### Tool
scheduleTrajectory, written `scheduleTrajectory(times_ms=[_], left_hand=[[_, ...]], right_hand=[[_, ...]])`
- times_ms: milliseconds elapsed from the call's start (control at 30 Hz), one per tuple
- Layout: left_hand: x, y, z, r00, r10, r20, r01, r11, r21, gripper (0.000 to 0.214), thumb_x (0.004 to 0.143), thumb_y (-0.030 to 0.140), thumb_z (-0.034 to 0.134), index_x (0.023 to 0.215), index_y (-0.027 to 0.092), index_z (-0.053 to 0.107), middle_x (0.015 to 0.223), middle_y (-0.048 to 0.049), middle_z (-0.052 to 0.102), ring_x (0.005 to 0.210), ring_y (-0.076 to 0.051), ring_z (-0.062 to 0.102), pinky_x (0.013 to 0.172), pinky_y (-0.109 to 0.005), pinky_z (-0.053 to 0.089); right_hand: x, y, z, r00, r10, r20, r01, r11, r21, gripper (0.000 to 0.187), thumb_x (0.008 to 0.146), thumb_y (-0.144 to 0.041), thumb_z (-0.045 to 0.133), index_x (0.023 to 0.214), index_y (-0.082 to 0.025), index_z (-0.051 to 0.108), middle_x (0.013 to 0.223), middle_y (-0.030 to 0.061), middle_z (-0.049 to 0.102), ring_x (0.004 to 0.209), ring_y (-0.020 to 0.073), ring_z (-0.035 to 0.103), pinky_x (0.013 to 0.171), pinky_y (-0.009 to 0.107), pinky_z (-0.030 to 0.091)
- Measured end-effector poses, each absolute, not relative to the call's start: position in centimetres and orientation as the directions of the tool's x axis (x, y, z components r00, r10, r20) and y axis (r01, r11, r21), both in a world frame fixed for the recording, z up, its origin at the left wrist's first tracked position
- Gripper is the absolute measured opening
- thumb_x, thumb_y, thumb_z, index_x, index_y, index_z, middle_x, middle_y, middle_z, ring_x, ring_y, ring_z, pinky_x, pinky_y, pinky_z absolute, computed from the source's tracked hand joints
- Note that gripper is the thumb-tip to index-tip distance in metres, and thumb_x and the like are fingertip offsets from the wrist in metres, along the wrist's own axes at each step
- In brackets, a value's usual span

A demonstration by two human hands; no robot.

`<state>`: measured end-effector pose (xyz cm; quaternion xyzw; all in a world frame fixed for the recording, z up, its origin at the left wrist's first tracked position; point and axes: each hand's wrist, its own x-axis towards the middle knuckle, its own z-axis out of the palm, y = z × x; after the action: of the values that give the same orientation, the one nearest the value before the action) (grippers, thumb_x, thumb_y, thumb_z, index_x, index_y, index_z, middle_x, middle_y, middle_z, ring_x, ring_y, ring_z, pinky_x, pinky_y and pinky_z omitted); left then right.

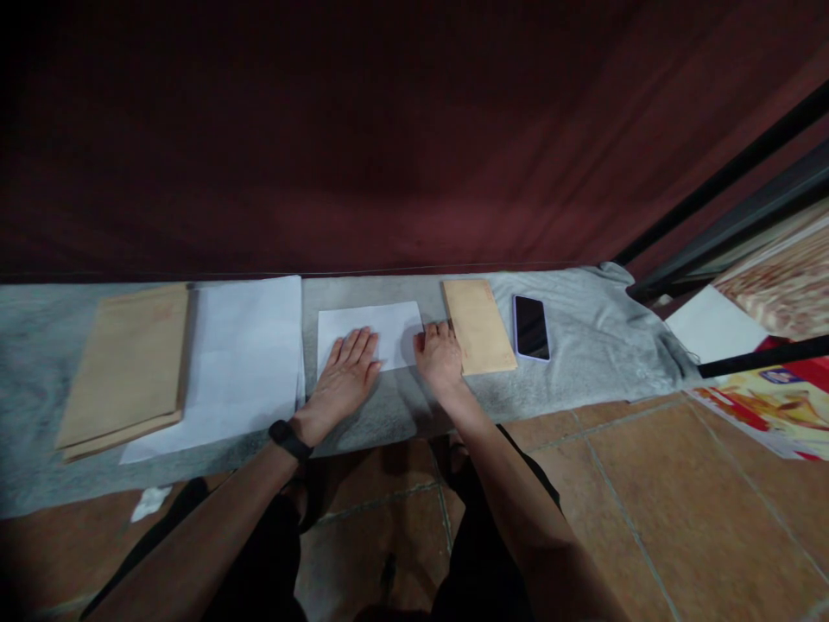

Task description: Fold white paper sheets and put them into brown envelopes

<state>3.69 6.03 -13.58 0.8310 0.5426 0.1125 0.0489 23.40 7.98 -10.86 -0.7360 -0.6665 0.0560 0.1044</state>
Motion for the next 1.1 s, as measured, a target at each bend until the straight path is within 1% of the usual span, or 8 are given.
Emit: scheduleTrajectory(times_ms=[167,300,467,633,767,867,1000,1100], left_hand=[[3.8,5.9,-13.5,0.390,0.911,0.137,0.891,-0.411,0.193,0.064,0.103,0.044,0.038,0.156,0.008,0.037,0.165,-0.0173,0.036,0.156,-0.032,0.026,0.128,-0.054,0.019],[4.1,5.8,-13.4,0.383,0.913,0.143,0.892,-0.405,0.199,0.075,0.099,0.055,0.044,0.157,0.008,0.036,0.165,-0.0185,0.035,0.155,-0.034,0.027,0.127,-0.056,0.018],[4.8,5.6,-12.6,0.401,0.897,0.184,0.873,-0.435,0.218,0.074,0.098,0.049,0.049,0.158,0.009,0.033,0.165,-0.0174,0.036,0.155,-0.032,0.029,0.128,-0.052,0.020],[5.5,5.8,-10.9,0.273,0.927,0.257,0.847,-0.358,0.393,0.058,0.099,0.028,0.043,0.154,0.012,0.042,0.155,-0.0165,0.051,0.141,-0.032,0.049,0.120,-0.050,0.035],[5.9,5.9,-9.3,0.050,0.945,0.323,0.544,-0.297,0.785,0.047,0.103,0.041,0.039,0.133,0.015,0.064,0.132,-0.0149,0.069,0.126,-0.029,0.062,0.111,-0.044,0.046],[6.2,5.9,-8.6,-0.228,0.964,0.138,0.177,-0.098,0.979,0.056,0.101,0.058,0.042,0.113,0.013,0.072,0.117,-0.0156,0.075,0.116,-0.028,0.068,0.105,-0.040,0.052],[6.9,6.3,-9.0,-0.324,0.944,-0.057,-0.259,-0.031,0.965,0.057,0.097,0.063,0.049,0.119,0.014,0.069,0.124,-0.0145,0.073,0.116,-0.026,0.069,0.103,-0.038,0.055],[7.2,6.5,-9.6,-0.270,0.962,-0.044,-0.368,-0.061,0.928,0.048,0.095,0.054,0.058,0.124,0.017,0.066,0.126,-0.0124,0.073,0.117,-0.024,0.069,0.103,-0.037,0.055]], right_hand=[[23.4,8.2,-10.4,0.188,0.978,-0.088,0.930,-0.206,-0.304,0.032,0.103,-0.039,0.047,0.123,-0.020,0.063,0.110,0.0122,0.074,0.101,0.0266,0.071,0.083,0.034,0.051],[24.3,9.2,-10.7,0.205,0.969,-0.140,0.814,-0.248,-0.525,0.019,0.094,-0.037,0.060,0.099,-0.022,0.070,0.088,0.0048,0.074,0.086,0.0219,0.070,0.073,0.029,0.047],[24.8,9.8,-10.2,0.043,0.992,-0.120,0.310,-0.127,-0.942,0.029,0.082,-0.048,0.066,0.070,-0.023,0.059,0.059,-0.0067,0.052,0.060,0.0130,0.052,0.058,0.023,0.038],[24.2,9.1,-8.8,-0.061,0.996,-0.069,-0.060,-0.072,-0.996,0.037,0.082,-0.060,0.067,0.084,-0.022,0.066,0.076,-0.0023,0.065,0.073,0.0152,0.061,0.068,0.025,0.049],[24.0,8.9,-8.9,-0.049,0.994,-0.100,-0.170,-0.107,-0.980,0.048,0.095,-0.060,0.050,0.112,-0.020,0.069,0.114,0.0083,0.074,0.098,0.0208,0.070,0.084,0.033,0.057],[23.7,8.8,-9.6,-0.026,0.985,-0.172,-0.134,-0.174,-0.976,0.043,0.094,-0.051,0.056,0.122,-0.021,0.066,0.123,0.0084,0.073,0.103,0.0210,0.071,0.088,0.034,0.058],[22.8,8.1,-10.5,-0.116,0.962,-0.246,-0.067,-0.255,-0.965,0.043,0.094,-0.046,0.055,0.128,-0.021,0.064,0.116,0.0081,0.076,0.102,0.0226,0.072,0.084,0.034,0.059],[22.5,8.1,-10.9,-0.068,0.956,-0.285,-0.033,-0.287,-0.957,0.040,0.088,-0.041,0.061,0.120,-0.017,0.067,0.106,0.0081,0.077,0.096,0.0231,0.072,0.075,0.031,0.059]])
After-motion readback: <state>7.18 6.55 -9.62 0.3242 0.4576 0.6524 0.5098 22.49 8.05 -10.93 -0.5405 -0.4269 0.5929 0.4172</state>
